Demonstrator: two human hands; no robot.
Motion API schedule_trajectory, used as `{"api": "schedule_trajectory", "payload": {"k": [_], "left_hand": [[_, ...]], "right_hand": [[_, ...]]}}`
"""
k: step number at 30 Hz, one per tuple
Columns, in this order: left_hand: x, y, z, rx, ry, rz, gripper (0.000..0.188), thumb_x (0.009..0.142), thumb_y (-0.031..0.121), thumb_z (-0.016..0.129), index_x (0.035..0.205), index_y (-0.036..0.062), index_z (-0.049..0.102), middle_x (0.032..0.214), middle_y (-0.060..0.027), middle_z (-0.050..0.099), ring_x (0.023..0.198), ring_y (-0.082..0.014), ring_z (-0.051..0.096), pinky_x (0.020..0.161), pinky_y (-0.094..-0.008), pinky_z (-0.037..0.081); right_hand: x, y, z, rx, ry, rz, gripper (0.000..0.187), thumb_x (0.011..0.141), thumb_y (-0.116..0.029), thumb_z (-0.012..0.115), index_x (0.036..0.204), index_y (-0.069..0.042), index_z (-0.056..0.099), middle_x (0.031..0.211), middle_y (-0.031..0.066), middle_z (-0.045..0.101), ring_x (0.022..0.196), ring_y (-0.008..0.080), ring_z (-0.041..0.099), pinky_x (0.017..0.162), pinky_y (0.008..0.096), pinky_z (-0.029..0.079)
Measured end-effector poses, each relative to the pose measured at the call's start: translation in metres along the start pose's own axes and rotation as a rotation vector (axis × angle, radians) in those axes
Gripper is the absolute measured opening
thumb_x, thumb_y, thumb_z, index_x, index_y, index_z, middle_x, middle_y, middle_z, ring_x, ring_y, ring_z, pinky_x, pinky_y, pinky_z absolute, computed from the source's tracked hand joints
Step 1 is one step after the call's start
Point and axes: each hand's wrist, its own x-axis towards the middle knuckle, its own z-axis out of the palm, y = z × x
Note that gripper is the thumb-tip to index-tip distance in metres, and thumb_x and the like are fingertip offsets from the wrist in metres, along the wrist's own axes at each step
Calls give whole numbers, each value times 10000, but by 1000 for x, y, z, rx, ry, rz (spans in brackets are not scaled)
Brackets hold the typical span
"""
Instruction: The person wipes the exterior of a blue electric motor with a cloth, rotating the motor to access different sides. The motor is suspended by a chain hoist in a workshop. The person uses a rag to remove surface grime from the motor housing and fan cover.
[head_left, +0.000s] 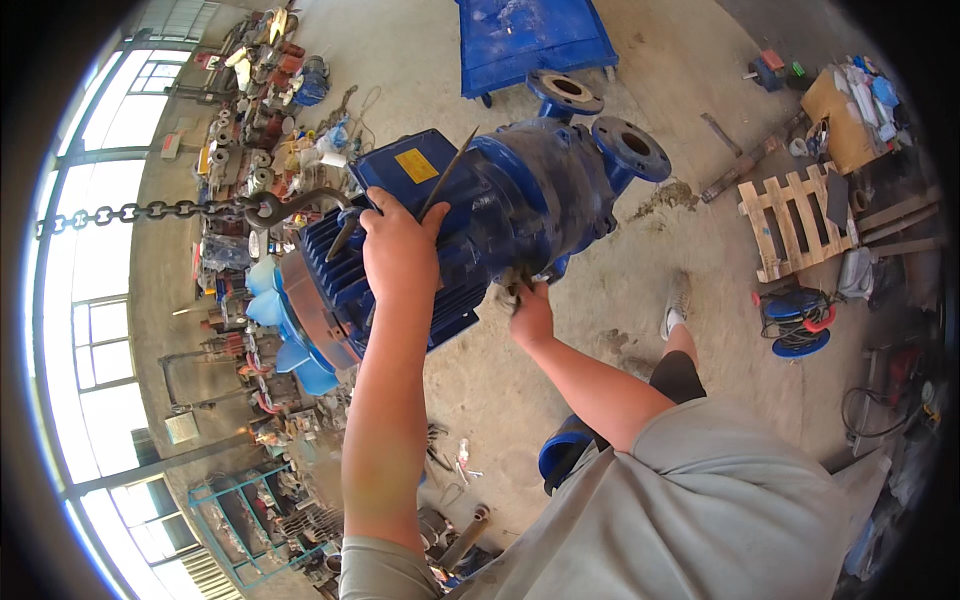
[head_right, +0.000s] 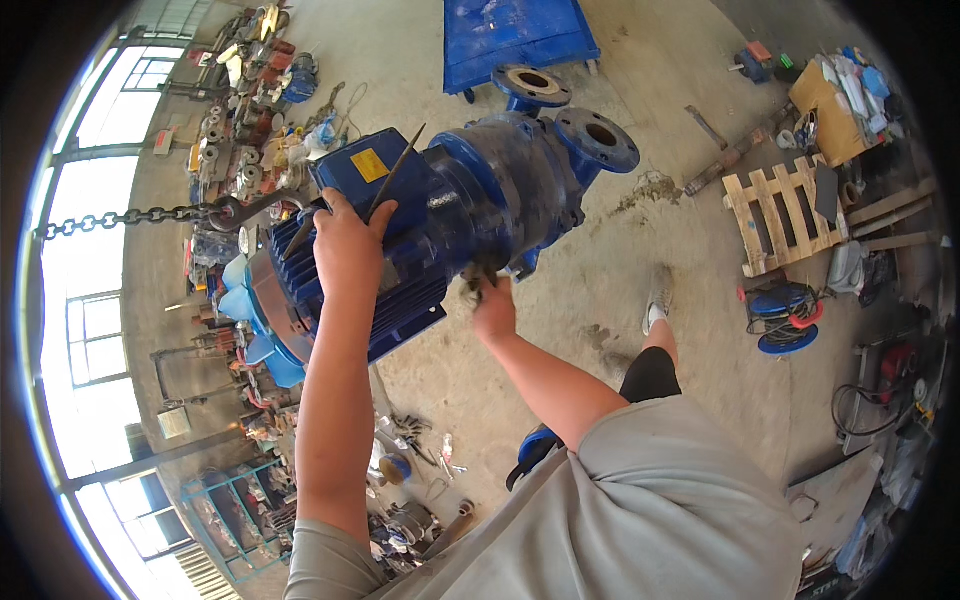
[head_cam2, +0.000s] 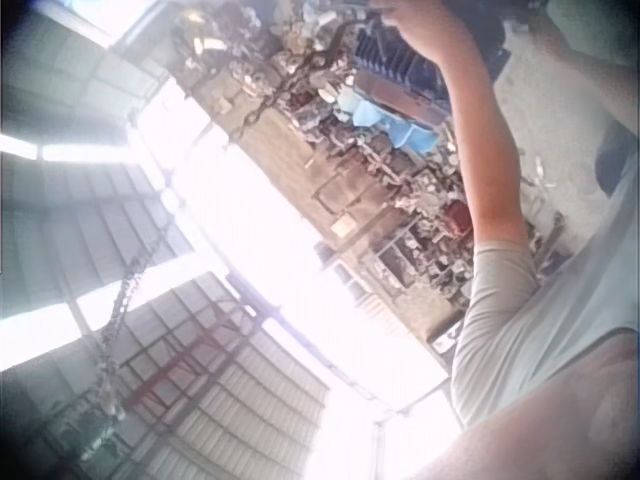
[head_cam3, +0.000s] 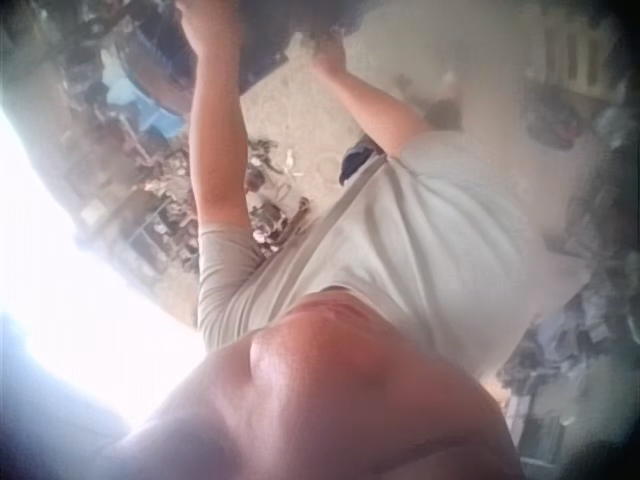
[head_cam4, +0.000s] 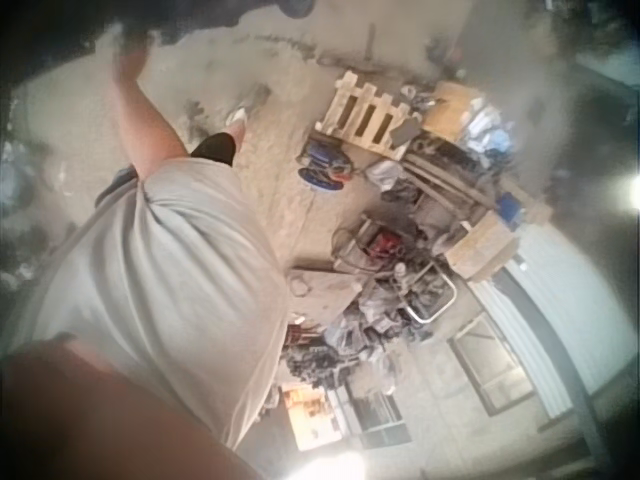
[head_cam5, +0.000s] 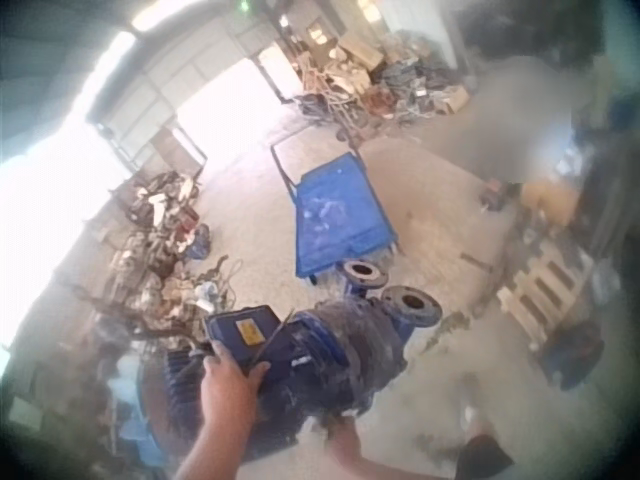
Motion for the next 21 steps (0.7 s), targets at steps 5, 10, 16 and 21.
{"api": "schedule_trajectory", "payload": {"k": [5,10,16,21], "left_hand": [[2,3,0,22,-38,-35,1076,965,645,720,1590,-150,350,1263,-317,627,981,-421,772,741,-417,668],[6,5,-3,64,-74,-63,1065,965,652,715,1597,-134,371,1281,-278,655,1000,-378,787,763,-400,676],[2,7,-4,-16,-107,-105,1036,979,656,694,1570,-146,409,1263,-299,680,1045,-415,777,815,-438,665],[2,10,-1,-71,-86,-139,1025,977,650,700,1569,-138,420,1252,-287,690,1034,-407,780,831,-440,661]], "right_hand": [[45,28,25,940,-38,1088,378,1031,-97,515,1370,-113,683,1324,155,663,1037,311,713,806,460,583],[106,7,12,1023,-36,1173,337,1080,-87,486,1393,-17,588,1302,178,646,996,312,699,787,472,583],[127,-36,-59,1109,-115,772,288,1060,-65,541,1331,-8,622,1270,172,655,1010,336,685,829,445,563],[139,-87,-134,565,44,251,251,1003,-43,575,1198,28,715,1233,167,683,1137,344,669,944,450,557]]}}
